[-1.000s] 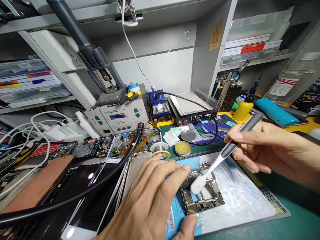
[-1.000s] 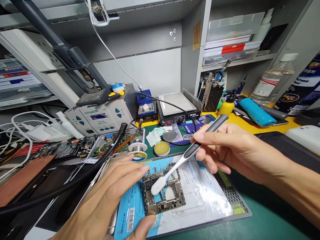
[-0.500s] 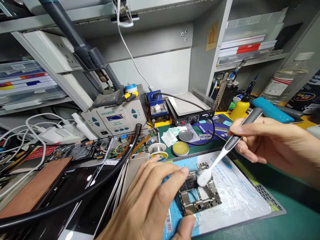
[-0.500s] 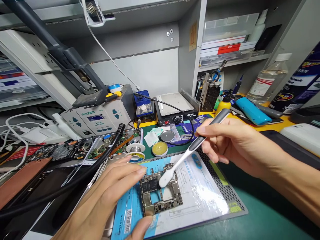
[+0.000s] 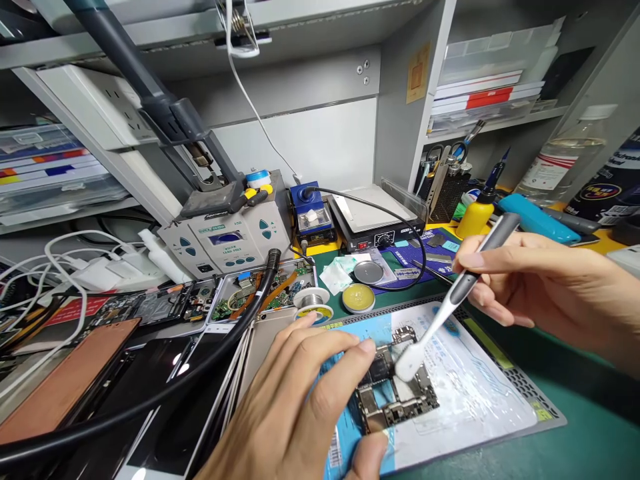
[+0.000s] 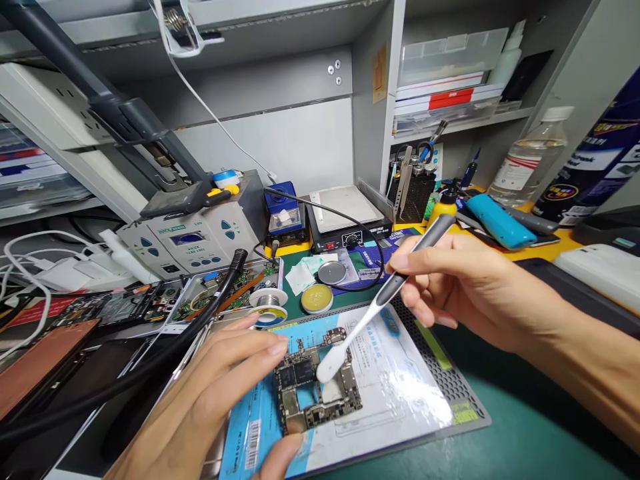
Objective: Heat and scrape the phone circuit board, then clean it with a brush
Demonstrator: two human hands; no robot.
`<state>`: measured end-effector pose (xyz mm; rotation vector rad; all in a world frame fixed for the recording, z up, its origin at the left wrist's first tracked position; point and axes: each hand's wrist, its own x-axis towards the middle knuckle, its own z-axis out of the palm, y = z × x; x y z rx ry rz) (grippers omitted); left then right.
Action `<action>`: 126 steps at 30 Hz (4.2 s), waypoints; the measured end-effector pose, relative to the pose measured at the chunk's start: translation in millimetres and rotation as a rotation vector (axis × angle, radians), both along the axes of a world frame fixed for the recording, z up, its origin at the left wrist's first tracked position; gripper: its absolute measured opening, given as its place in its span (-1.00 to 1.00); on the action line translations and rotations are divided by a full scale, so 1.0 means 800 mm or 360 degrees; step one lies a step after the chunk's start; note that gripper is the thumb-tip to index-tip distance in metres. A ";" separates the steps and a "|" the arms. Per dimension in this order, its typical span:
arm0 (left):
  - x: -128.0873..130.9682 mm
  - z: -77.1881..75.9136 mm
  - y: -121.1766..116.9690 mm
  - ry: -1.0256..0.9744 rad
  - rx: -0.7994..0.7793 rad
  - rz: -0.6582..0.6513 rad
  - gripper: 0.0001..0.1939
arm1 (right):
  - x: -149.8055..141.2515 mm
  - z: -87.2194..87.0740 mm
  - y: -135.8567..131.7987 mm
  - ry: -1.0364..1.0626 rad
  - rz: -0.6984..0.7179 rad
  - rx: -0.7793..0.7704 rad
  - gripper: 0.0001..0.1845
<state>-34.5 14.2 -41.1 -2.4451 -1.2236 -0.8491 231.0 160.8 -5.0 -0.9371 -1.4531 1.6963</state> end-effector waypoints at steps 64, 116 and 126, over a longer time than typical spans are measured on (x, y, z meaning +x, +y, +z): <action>-0.001 0.005 -0.003 -0.0062 -0.0139 0.0098 -0.37 | -0.001 0.000 0.000 0.0004 -0.0094 -0.0049 -0.67; 0.006 0.009 -0.004 -0.0274 -0.0370 0.0146 -0.36 | -0.005 -0.007 -0.002 -0.0220 -0.0066 -0.0046 -0.58; 0.005 0.006 0.001 -0.0300 -0.0300 0.0089 -0.36 | -0.017 -0.019 -0.009 -0.0179 0.0126 -0.0126 -0.56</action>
